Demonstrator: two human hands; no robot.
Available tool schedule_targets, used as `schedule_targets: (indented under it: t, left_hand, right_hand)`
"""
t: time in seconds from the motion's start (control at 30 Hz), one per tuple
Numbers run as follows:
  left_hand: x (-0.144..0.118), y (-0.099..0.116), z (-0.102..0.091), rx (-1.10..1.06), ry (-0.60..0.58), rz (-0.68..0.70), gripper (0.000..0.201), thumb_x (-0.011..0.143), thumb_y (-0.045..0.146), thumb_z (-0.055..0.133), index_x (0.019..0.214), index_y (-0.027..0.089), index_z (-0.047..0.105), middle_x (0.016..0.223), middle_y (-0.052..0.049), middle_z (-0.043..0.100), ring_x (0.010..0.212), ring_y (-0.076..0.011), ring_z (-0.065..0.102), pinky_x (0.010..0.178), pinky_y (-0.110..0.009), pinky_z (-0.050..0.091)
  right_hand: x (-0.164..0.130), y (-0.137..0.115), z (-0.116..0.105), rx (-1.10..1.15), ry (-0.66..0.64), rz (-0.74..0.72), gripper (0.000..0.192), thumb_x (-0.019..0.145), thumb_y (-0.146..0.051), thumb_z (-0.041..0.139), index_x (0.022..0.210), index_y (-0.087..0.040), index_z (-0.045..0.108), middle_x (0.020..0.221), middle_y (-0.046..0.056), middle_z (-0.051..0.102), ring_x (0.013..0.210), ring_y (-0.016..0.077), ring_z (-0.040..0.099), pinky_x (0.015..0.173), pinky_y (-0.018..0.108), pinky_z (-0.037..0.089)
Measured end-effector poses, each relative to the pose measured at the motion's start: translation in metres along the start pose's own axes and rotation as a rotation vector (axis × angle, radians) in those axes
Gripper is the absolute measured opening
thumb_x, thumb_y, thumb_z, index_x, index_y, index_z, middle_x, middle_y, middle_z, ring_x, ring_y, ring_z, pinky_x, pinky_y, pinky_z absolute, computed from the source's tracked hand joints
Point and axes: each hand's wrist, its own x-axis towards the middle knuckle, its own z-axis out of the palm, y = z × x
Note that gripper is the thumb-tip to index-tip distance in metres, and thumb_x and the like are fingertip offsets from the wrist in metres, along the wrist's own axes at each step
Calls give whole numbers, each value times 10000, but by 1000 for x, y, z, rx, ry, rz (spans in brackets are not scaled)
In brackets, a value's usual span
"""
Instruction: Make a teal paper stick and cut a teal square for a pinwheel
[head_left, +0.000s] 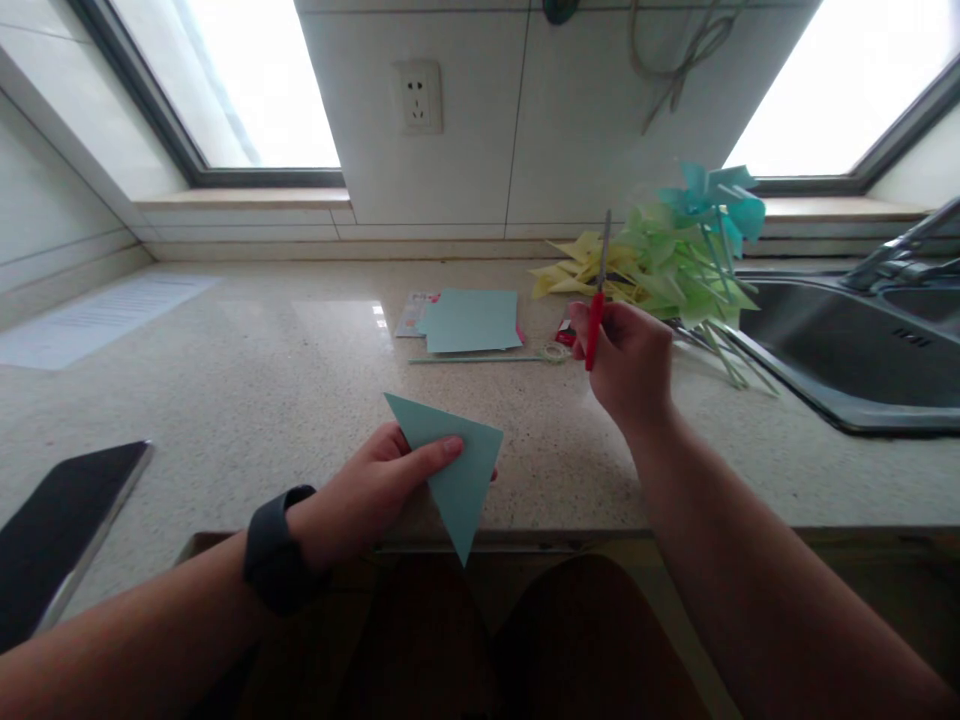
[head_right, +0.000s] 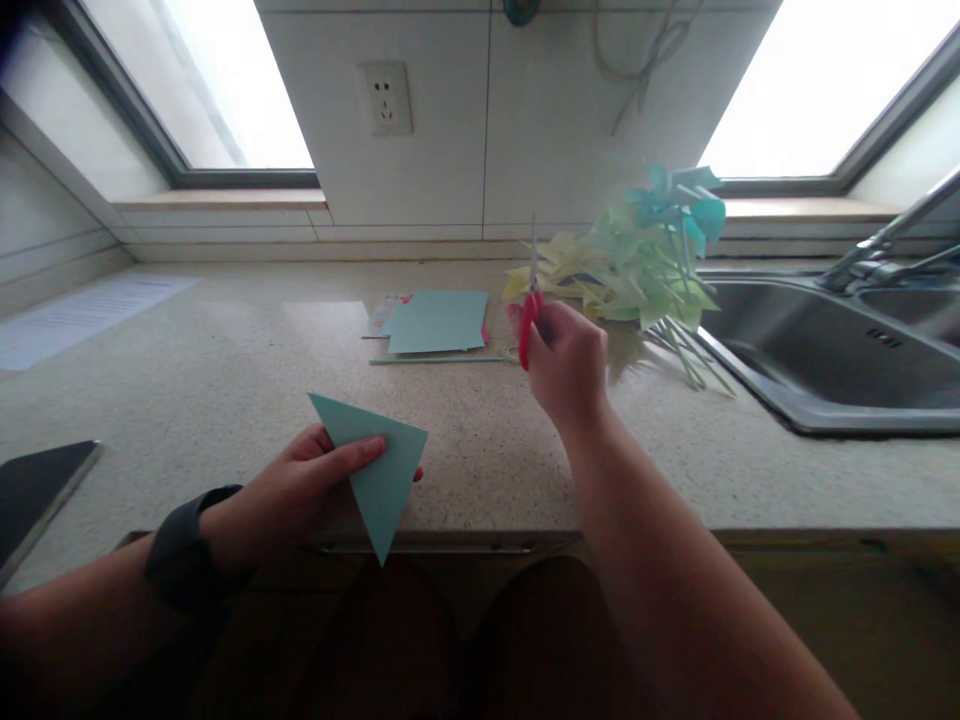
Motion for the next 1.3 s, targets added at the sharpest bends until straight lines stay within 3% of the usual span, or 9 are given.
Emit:
schedule_targets:
  t: [0.13, 0.23, 0.4, 0.5, 0.7, 0.9, 1.03, 1.2, 1.3]
  left_hand:
    - [0, 0, 0, -16, 12, 7, 227, 873, 345, 766, 988, 149, 762, 936, -101, 812, 859, -211, 767, 772, -282, 605]
    - [-1, -3, -2, -12, 14, -1, 209, 885, 326, 756, 997, 150, 766, 941, -93, 813, 855, -200, 767, 779, -277, 605]
    - [-1, -6, -7, -42, 15, -23, 202, 886, 322, 758, 1006, 160, 765, 978, -88, 813, 874, -206, 769, 809, -299, 606]
    - [-2, -7, -7, -39, 20, -22, 197, 885, 318, 759, 994, 153, 763, 980, -93, 813, 883, -212, 769, 818, -307, 607]
    - [-1, -8, -8, -26, 29, -14, 194, 892, 308, 751, 998, 145, 752, 975, -101, 812, 883, -218, 768, 817, -316, 608]
    - [0, -7, -9, -18, 39, -22, 194, 885, 305, 757, 1001, 149, 753, 982, -98, 811, 890, -221, 768, 832, -320, 606]
    - [-3, -4, -5, -6, 63, -32, 208, 874, 311, 764, 997, 143, 751, 984, -110, 810, 887, -235, 769, 827, -334, 608]
    - [-4, -3, -3, 29, 97, -43, 231, 857, 322, 772, 985, 132, 744, 979, -136, 808, 885, -262, 769, 839, -377, 606]
    - [-4, -3, -3, 54, 102, -44, 233, 860, 326, 766, 989, 133, 742, 989, -138, 806, 892, -270, 768, 850, -392, 603]
  right_hand:
    - [25, 14, 15, -42, 9, -31, 423, 907, -455, 662, 574, -217, 555, 520, -30, 539, 543, 124, 527, 500, 261, 373]
    - [27, 17, 14, -13, 35, -4, 411, 929, -455, 634, 602, -213, 575, 518, -36, 542, 497, 113, 501, 482, 264, 367]
    - [-13, 1, -10, 143, 45, 63, 381, 913, -482, 658, 651, -206, 632, 518, -38, 556, 450, 103, 481, 462, 266, 380]
    - [-42, -12, -29, 113, 77, 118, 378, 914, -470, 661, 647, -203, 646, 510, -36, 556, 446, 99, 471, 449, 265, 358]
    - [-72, -24, -55, 212, 314, 244, 337, 908, -430, 678, 658, -205, 671, 503, -30, 566, 455, 117, 501, 465, 279, 386]
    - [-87, -33, -73, 553, 462, 333, 354, 876, -430, 691, 619, -210, 588, 531, -53, 484, 464, 102, 419, 481, 268, 380]
    - [-86, -37, -95, 739, 427, 516, 426, 793, -566, 733, 617, -221, 556, 528, -82, 353, 458, 91, 306, 488, 259, 380]
    - [-79, -36, -120, 668, 353, 534, 476, 733, -634, 746, 564, -242, 535, 530, -71, 288, 464, 108, 260, 464, 277, 334]
    - [-85, -32, -125, 640, 355, 579, 437, 728, -618, 761, 605, -243, 573, 533, -73, 294, 470, 106, 267, 492, 282, 377]
